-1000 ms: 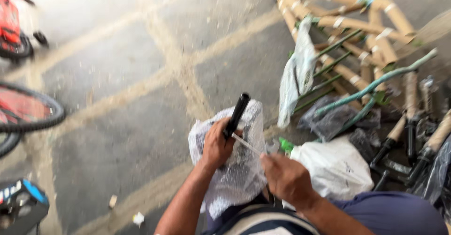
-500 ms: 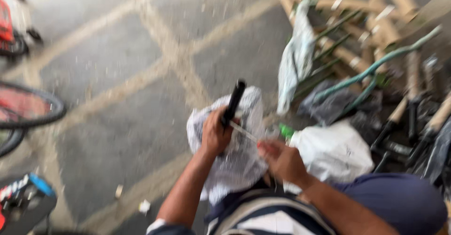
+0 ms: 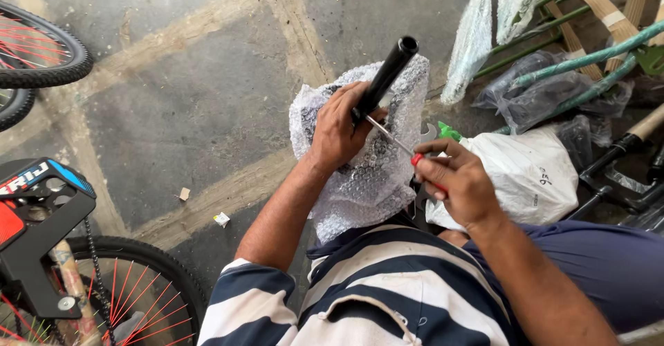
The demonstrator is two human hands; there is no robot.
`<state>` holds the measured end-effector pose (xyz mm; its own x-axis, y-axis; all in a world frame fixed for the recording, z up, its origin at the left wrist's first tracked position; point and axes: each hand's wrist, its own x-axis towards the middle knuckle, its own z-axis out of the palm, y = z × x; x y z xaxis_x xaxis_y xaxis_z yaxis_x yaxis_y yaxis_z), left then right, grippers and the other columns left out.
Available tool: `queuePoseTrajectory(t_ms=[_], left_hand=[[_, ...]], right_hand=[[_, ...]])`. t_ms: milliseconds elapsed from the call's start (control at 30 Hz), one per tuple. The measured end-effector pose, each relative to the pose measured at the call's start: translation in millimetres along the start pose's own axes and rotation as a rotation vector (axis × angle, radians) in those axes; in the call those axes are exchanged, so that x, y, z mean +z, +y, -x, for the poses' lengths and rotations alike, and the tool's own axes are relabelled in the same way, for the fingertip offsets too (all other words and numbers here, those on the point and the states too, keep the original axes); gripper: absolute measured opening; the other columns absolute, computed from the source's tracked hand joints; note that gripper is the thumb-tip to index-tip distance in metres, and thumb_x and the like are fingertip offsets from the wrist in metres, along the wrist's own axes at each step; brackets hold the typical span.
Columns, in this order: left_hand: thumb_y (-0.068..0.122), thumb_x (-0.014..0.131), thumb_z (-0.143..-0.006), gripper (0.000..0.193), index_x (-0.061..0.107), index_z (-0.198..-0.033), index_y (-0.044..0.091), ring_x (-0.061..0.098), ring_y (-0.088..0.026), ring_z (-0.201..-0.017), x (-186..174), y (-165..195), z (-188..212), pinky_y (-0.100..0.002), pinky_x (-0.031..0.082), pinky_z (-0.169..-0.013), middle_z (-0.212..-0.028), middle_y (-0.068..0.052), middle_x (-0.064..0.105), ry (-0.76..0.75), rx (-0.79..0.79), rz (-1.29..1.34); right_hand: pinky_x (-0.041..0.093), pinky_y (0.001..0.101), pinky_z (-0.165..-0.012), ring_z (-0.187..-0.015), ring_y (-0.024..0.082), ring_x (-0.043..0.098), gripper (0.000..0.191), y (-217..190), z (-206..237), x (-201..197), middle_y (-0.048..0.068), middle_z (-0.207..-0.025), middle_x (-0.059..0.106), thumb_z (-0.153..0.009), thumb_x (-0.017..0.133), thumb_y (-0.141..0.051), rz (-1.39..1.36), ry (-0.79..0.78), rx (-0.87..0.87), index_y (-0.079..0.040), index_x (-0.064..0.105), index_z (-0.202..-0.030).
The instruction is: The person sits on the floor of a bicycle workshop, opens a cardboard box, unwraps a black bicycle fork/stem from bubble wrap, and uses a red-handled screwdriver to work on the part. They then gather the part and packaging and tie it into a white cloth bag.
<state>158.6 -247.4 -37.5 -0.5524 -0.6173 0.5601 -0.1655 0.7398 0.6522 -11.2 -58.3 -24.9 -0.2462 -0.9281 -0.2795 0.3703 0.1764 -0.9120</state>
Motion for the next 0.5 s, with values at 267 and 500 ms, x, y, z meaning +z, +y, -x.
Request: queuePoseTrajectory(t_ms=[267,500], left_hand=[[0.027,0.082,-0.094,0.050,0.060,-0.130,0.000,0.069,-0.037,-0.116,-3,-2,0,-0.044,0.058,-0.097,-0.123,-0.019,0.070,0.023,-0.002,-0.016],[0.026,0.083,-0.094,0.050,0.059,-0.130,0.001,0.069,-0.037,-0.115,-4,-2,1,-0.044,0.057,-0.097,-0.123,-0.018,0.069,0.002,0.005,0.003]], right_hand=[[0.054,0.0272,-0.067,-0.072,0.017,0.066,0.028,0,4,15,0.009,-0.084,0.074,-0.097,0.076,-0.018,0.708,0.215,-0.223,-0.005,0.072,-0.121],[0.052,0.0264,-0.069,-0.079,0.015,0.067,0.030,-6,8,18,0.012,-0.095,0.069,-0.098,0.072,-0.015,1.032,0.157,-0.715,-0.003,0.062,-0.124]])
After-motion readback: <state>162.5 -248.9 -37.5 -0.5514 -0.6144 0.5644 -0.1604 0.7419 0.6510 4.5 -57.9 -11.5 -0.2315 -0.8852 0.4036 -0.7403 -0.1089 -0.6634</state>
